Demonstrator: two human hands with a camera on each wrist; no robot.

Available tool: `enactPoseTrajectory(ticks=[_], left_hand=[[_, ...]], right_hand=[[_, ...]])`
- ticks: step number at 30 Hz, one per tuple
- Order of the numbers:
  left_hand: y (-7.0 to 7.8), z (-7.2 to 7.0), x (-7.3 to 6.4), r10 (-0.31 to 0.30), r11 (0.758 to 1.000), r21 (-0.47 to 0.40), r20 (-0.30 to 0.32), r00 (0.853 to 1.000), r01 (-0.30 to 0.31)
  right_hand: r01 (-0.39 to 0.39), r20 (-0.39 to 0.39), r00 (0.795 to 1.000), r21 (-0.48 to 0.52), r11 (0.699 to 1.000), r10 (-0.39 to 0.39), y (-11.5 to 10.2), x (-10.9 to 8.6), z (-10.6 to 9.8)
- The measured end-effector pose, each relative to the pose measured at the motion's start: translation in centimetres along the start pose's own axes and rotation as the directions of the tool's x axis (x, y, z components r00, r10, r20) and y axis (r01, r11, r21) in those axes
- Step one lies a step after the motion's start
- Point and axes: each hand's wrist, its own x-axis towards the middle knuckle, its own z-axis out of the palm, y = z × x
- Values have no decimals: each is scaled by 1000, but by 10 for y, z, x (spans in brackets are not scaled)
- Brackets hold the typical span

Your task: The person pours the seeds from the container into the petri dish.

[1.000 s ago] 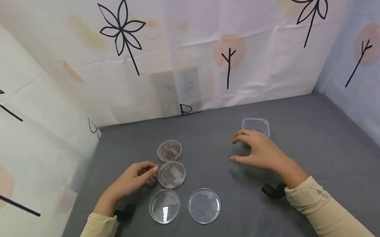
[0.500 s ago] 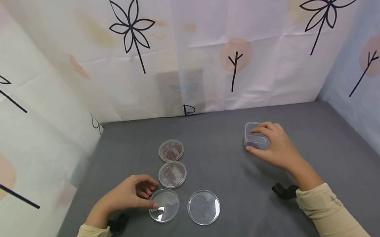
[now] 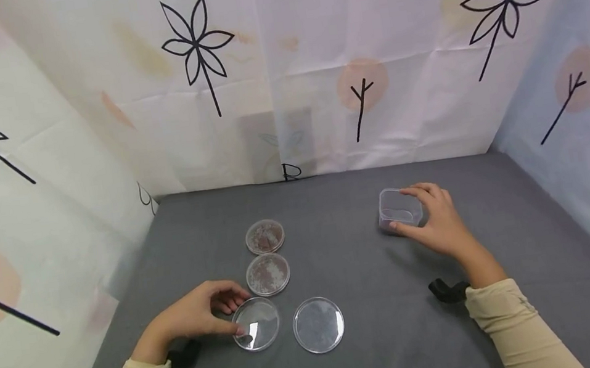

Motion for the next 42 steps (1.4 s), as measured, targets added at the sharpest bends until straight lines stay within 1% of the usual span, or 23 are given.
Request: enactPoseTrajectory(ticks=[6,10,12,15,17,20,23,27,31,38,42], left_hand=[[0,-1,-1,4,1000,-15,-29,1000,-4],[6,-1,-2,44,998,-42,-50,998,-47],[10,0,-2,80,994,-73,-35,996,-82],[16,2,-1,125,985,-119,26,992,-122],[19,3,0,129,986,-113,63,990,-121],[19,5,1,107,992,-75,78,991,-101],[17,6,1,91,995,-55,64,994,-87],[14,5,2,107,991,-82,59,993,-102],[11,4,2,128,986,-114,40,991,-123],[5,-3,-1,129,980,-147,-26,991,-131],[0,-4,-2,133,977,-165,-34,991,-137]], right_hand=[[4,2,1000,14,1000,-4,1,0,1],[1,6,1000,16,1000,-1,1,1,1],[-2,8,1000,16,1000,2,1,1,1],[-9,12,1000,13,1000,8,-1,2,0],[-10,19,1000,14,1000,9,-2,3,0],[-13,26,1000,21,1000,13,-3,3,1],[-14,28,1000,25,1000,13,-4,2,1],[-9,33,999,23,1000,8,-3,1,1],[-2,39,999,24,1000,1,-3,1,2],[11,39,999,16,1000,-11,-3,2,2],[25,41,999,14,1000,-25,-3,1,2]])
